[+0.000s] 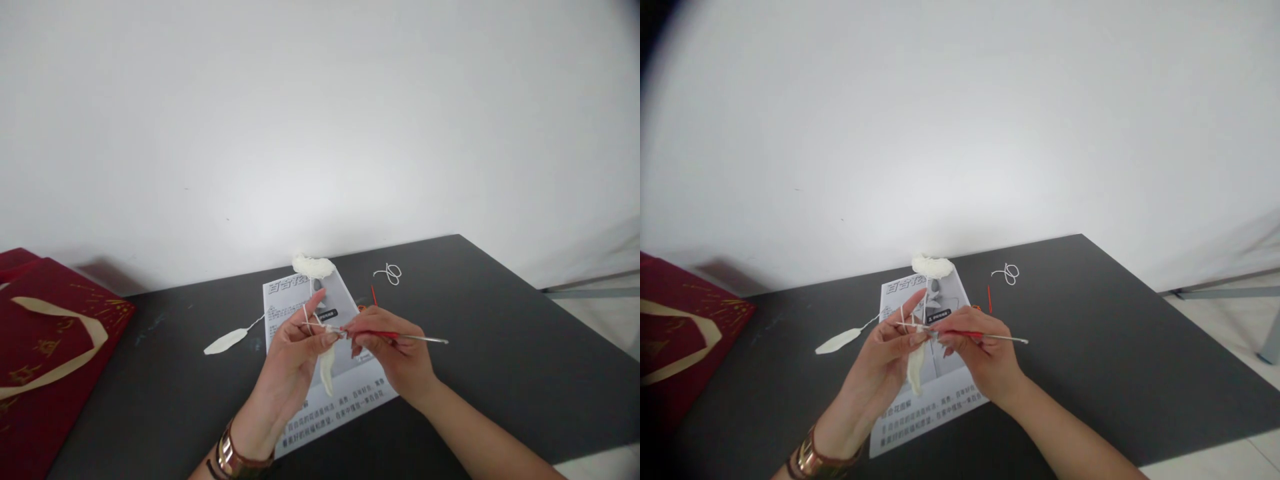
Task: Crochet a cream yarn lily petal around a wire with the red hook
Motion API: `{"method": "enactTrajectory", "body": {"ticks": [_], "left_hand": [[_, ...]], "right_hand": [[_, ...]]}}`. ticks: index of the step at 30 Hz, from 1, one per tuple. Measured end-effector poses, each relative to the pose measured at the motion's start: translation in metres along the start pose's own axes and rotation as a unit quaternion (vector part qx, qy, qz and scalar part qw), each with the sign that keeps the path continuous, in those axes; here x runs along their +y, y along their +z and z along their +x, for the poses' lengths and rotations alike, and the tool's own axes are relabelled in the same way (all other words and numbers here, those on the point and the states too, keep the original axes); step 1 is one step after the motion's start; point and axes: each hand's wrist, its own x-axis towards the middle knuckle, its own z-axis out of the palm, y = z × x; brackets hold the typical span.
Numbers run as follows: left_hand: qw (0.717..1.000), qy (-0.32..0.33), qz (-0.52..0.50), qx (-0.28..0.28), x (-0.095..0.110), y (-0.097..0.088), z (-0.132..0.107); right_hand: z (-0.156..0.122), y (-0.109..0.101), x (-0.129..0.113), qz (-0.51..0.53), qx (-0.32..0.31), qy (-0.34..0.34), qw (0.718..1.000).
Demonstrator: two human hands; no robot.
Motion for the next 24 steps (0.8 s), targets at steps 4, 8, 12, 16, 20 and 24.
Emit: {"method": "enactTrajectory", "body": {"ticks": [4, 8, 12, 16, 20, 24], "left_hand": [[1.000, 0.006, 0.013, -0.013, 0.002, -0.002, -0.001], [1.000, 0.009, 0.023, -0.018, 0.005, -0.006, 0.000], [0.999, 0.011, 0.031, -0.026, 0.009, -0.011, 0.000], [0.998, 0.006, 0.040, -0.045, 0.011, -0.012, -0.001], [0.997, -0.009, 0.052, -0.058, 0.014, -0.013, -0.001], [0.995, -0.033, 0.059, -0.074, 0.018, -0.014, -0.002]], "right_hand": [[0.001, -0.002, -0.001, 0.071, 0.012, 0.072, 0.995], [0.001, -0.007, 0.000, 0.081, 0.011, 0.085, 0.993], [0.001, -0.013, 0.000, 0.082, 0.017, 0.080, 0.993], [0.002, -0.016, -0.002, 0.089, 0.012, 0.079, 0.993], [0.003, -0.018, -0.004, 0.091, 0.008, 0.078, 0.993], [0.005, -0.020, -0.007, 0.078, -0.001, 0.074, 0.994]]}}
